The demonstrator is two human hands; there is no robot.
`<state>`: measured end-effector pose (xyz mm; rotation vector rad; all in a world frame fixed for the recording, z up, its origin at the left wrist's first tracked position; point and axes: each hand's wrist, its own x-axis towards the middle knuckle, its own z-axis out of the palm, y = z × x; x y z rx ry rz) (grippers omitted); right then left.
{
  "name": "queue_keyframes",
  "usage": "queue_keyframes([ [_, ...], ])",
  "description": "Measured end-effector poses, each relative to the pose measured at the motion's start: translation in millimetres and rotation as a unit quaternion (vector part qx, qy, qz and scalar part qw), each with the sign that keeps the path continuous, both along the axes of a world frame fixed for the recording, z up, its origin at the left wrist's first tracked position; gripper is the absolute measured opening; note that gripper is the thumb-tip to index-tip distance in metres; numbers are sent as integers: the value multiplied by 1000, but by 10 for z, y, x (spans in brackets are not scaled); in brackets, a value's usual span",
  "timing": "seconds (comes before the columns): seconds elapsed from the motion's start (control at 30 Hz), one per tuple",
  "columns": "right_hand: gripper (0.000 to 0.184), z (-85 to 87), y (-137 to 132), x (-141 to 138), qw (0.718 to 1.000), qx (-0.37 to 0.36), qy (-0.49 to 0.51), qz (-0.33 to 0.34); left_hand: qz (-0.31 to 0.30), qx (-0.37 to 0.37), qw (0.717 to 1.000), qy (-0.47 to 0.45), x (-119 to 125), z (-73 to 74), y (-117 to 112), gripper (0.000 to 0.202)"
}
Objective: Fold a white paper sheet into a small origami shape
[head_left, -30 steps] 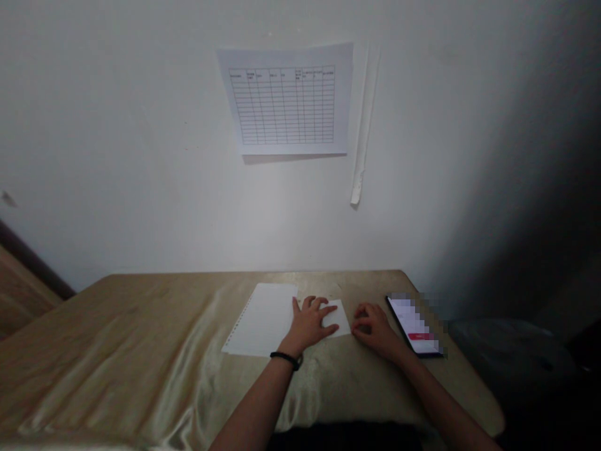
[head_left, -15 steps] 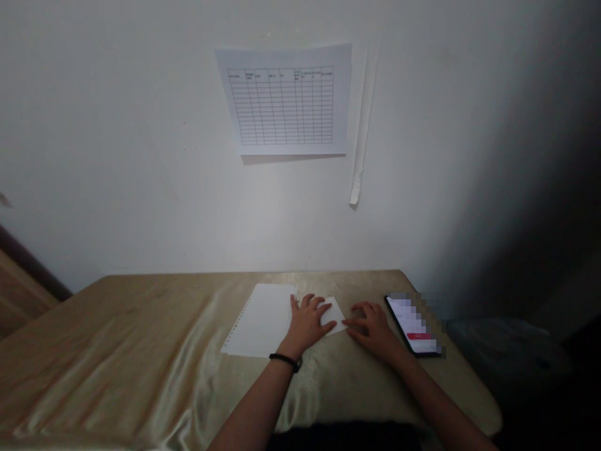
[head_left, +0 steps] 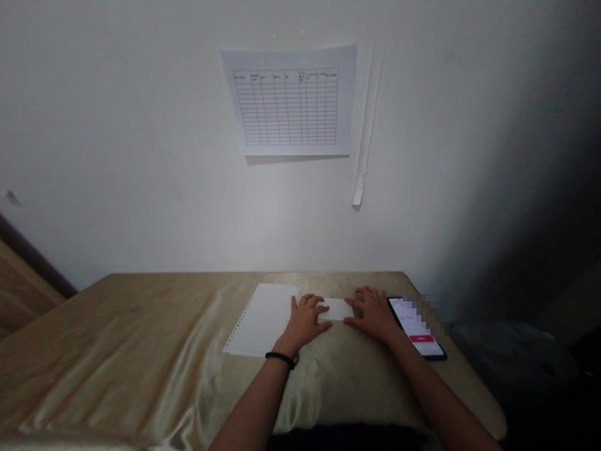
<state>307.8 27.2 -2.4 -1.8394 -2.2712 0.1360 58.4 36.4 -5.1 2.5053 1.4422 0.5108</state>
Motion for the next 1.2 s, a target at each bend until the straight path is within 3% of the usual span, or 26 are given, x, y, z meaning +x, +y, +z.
queue_keyframes([
  [0.33,51,-207,33,54,995,58,81,19,-1,-20,1000,-14,-30,5,31,34],
  [0.83,41,-211,-11,105,985,109,135,24,3,4,999,-52,-8,41,21,21],
  [1.03,21,-207,1,86,974,156,161,-14,29,14,998,-51,28,51,14,27],
  [1.2,16,-183,-45,10,975,147,158,58,31,38,998,-28,45,41,21,28],
])
